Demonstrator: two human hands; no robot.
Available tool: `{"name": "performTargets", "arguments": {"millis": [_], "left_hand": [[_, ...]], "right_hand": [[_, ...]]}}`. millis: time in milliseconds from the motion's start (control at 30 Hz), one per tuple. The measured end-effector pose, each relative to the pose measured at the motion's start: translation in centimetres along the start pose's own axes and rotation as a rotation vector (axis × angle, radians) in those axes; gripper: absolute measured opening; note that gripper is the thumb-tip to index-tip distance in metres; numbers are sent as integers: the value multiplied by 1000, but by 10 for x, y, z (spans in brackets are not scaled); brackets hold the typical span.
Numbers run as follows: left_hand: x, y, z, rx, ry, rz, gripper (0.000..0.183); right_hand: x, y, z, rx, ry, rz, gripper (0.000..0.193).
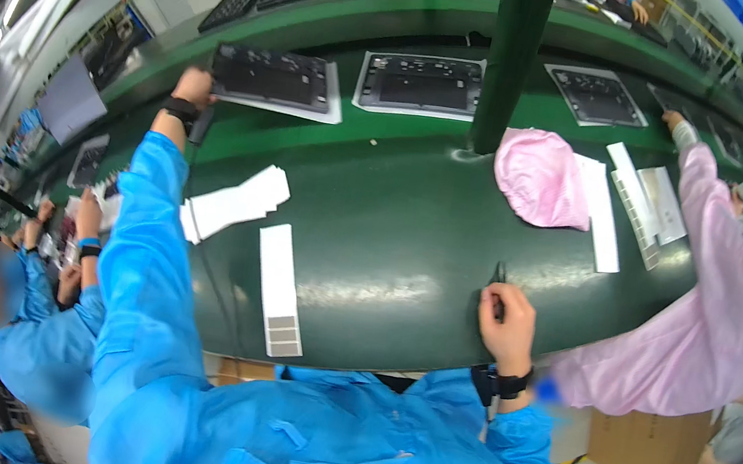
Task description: Assembling and inspecting electronic components and plastic housings on a production line.
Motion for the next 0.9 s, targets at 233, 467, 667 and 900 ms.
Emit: {"name": "performTargets", "arguments": {"millis": [233,467,667,900], "left_hand": [[205,-149,-31,1743,-796,407,33],[292,-195,127,2376,-535,378,19],[318,-211,280,2665,-417,59,19],[325,-181,329,2438,-395,-209,25]], "right_hand": [[-2,16,-5,-230,106,-92,7],[-20,25,-27,-880,364,-202,27],[-15,7,11,-1279,449,-24,26],[5,-28,31,-456,155,-6,21]]}}
Point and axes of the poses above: each hand's wrist, its own x-axis away from the middle knuckle, its own y-axis out of the palm, z = x × y, the point moved 6 cm from there along -x, towards the middle knuckle, and after that the axes turned 3 degrees about -x, right-handed, at the moved point
